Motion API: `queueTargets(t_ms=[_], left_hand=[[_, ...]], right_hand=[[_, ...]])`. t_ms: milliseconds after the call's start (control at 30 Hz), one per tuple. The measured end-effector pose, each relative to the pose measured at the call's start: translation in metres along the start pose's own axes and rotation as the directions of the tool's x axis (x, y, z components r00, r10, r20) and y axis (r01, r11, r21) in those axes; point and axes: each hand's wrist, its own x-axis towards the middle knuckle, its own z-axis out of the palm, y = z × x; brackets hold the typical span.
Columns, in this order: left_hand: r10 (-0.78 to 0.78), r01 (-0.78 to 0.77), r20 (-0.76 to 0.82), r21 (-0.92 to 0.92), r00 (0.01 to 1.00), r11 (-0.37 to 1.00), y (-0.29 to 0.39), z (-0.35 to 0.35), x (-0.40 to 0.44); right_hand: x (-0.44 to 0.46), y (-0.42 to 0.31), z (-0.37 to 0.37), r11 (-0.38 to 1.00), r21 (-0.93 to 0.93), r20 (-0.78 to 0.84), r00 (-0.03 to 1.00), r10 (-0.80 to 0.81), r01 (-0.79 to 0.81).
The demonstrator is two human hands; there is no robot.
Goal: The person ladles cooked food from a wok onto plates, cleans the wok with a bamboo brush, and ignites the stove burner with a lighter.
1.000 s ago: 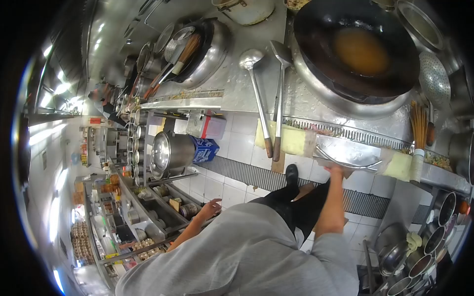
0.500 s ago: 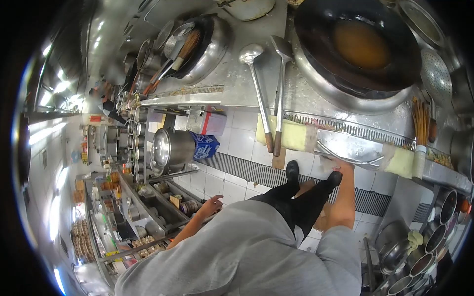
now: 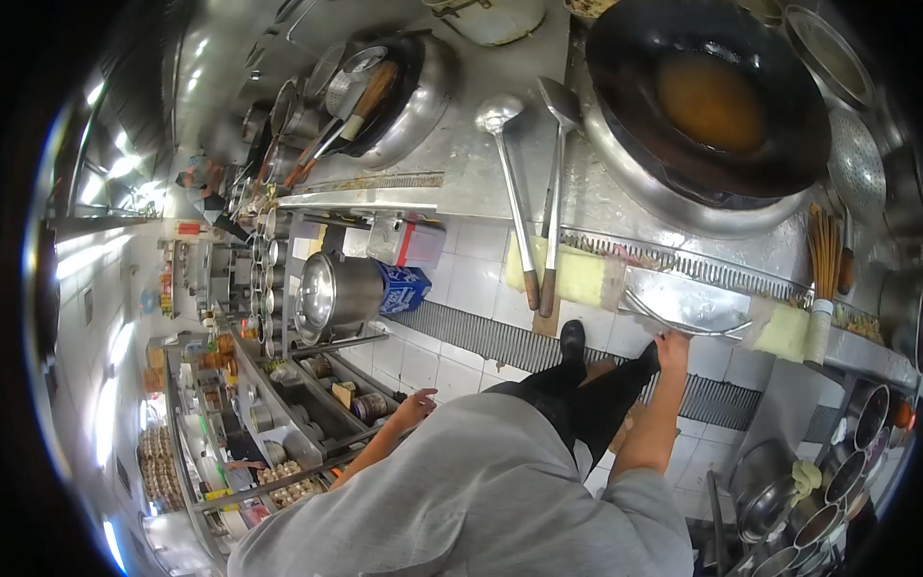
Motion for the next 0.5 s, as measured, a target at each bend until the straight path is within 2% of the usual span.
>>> queueTargets(t_ms=[33, 67, 100, 133, 200, 233, 300, 333, 367, 433, 467, 500], left_hand=[[0.000, 0.000, 0.012, 0.003, 1.000, 1.000, -0.006, 0.001, 0.001], [0.022, -0.018, 0.041, -0.101, 0.999, 0.995, -0.014, 0.001, 0.004], [0.044, -0.030, 0.064, -0.202, 0.997, 0.979, -0.022, 0.001, 0.007], [0.042, -0.028, 0.068, -0.193, 0.997, 0.981, -0.018, -0.005, 0.007], [0.060, -0.066, -0.044, -0.150, 0.997, 0.986, 0.001, -0.018, 0.008], [0.068, -0.072, -0.038, -0.146, 0.997, 0.987, 0.003, -0.023, 0.014], [0.168, -0.169, -0.048, -0.014, 0.985, 0.986, 0.003, -0.029, 0.028], [0.168, -0.170, -0.051, -0.021, 0.984, 0.985, 0.011, -0.032, 0.031], [0.171, -0.175, -0.057, -0.084, 0.984, 0.981, 0.032, -0.039, 0.029], [0.166, -0.173, -0.058, -0.145, 0.984, 0.974, 0.044, -0.039, 0.029], [0.154, -0.156, -0.028, -0.124, 0.988, 0.980, 0.046, -0.039, 0.032], [0.146, -0.145, 0.006, -0.102, 0.989, 0.984, 0.049, -0.041, 0.037]], right_hand=[[0.015, 0.018, -0.007, 0.992, -0.042, -0.063, 0.990, -0.124, 0.122], [0.015, 0.005, 0.003, 0.991, 0.125, -0.341, 0.936, 0.089, -0.049], [0.011, -0.016, 0.001, 0.991, 0.127, -0.347, 0.933, 0.092, -0.050], [0.006, -0.035, -0.003, 0.941, 0.337, -0.366, 0.924, 0.111, 0.020], [-0.002, -0.057, -0.011, 0.705, 0.686, -0.395, 0.906, 0.153, 0.180], [-0.009, -0.054, -0.010, 0.702, 0.686, -0.402, 0.903, 0.149, 0.189], [-0.015, -0.040, -0.015, 0.853, 0.495, -0.382, 0.923, 0.046, 0.163], [-0.045, -0.048, 0.016, 0.840, 0.469, -0.349, 0.931, -0.106, 0.271], [-0.052, -0.043, 0.018, 0.843, 0.466, -0.343, 0.933, -0.106, 0.268], [-0.063, -0.025, 0.020, 0.931, 0.162, -0.508, 0.837, -0.204, 0.326], [-0.064, -0.016, 0.019, 0.932, 0.164, -0.518, 0.832, -0.199, 0.324], [-0.065, -0.010, 0.015, 0.921, 0.264, -0.500, 0.857, -0.125, 0.288]])
